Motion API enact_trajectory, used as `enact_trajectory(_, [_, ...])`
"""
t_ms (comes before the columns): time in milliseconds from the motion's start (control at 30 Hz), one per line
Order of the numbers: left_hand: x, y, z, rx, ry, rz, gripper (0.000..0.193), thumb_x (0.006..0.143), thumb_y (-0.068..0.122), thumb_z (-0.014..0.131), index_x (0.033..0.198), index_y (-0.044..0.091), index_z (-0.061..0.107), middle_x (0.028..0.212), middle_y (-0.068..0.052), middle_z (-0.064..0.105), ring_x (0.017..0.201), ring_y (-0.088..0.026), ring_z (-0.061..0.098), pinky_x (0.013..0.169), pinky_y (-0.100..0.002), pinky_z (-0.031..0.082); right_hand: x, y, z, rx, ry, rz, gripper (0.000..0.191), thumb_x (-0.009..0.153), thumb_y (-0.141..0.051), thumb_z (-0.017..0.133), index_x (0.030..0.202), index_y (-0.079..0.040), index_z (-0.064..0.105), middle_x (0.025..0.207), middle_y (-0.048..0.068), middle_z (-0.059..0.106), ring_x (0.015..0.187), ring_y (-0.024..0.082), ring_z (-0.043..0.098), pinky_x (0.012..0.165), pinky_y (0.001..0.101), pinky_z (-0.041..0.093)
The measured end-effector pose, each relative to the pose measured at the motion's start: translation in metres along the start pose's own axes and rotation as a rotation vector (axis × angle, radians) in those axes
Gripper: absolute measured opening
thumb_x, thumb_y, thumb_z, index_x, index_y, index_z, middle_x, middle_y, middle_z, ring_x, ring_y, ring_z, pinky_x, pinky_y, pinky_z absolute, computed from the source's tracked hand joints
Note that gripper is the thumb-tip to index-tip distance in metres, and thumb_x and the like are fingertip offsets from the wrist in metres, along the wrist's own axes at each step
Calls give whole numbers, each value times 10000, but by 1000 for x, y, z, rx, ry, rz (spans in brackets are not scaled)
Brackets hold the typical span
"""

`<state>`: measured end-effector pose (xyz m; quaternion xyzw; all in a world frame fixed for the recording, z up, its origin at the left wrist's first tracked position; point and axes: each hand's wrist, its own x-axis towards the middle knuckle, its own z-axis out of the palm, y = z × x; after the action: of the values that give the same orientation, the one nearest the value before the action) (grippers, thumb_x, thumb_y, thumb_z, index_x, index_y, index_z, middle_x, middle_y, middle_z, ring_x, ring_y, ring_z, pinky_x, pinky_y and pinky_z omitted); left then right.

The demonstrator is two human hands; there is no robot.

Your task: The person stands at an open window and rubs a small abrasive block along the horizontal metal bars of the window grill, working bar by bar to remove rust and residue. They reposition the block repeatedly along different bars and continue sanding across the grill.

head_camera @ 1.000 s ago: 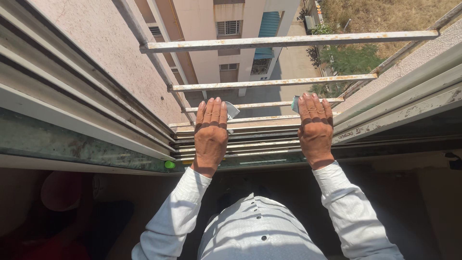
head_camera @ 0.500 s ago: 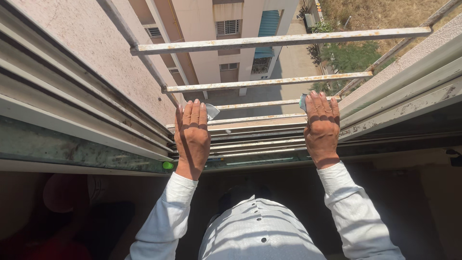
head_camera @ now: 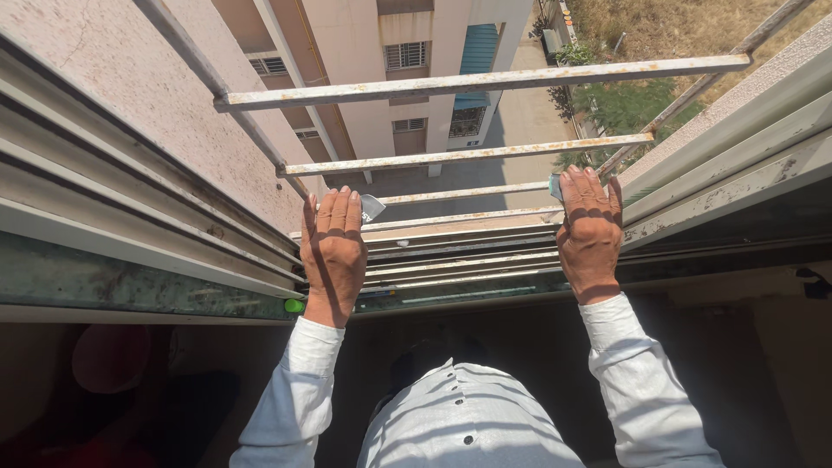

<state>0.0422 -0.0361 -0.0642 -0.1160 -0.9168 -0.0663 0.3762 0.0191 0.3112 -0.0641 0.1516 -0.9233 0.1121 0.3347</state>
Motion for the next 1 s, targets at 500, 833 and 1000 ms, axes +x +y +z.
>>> enact_trajectory(500, [-3,20,11,-99,39,-11,429,872,-68,656,1294,7,681,1331,-165,690,1317,-318,611,1226,-512,363,1,-10,15,73,43,-44,543,837,119,605,1356,-28,663,1410,138,660,1389,317,569,1263,493,307])
enact_trajectory(833, [11,68,29,-126,6,-26,493,843,-74,643,1335,-58,627,1360,-225,653,1333,-367,586,1226,-517,358,2,-54,40,196,55,-77,562,793,133,577,1335,15,665,1387,179,664,1375,349,565,1233,501,342])
enact_trajectory(1000, [18,99,40,-150,-40,40,457,869,-32,647,1326,-43,648,1364,-202,659,1330,-338,590,1218,-499,360,11,-60,29,351,-27,-105,515,850,117,575,1336,-33,650,1415,137,641,1376,325,564,1230,501,321])
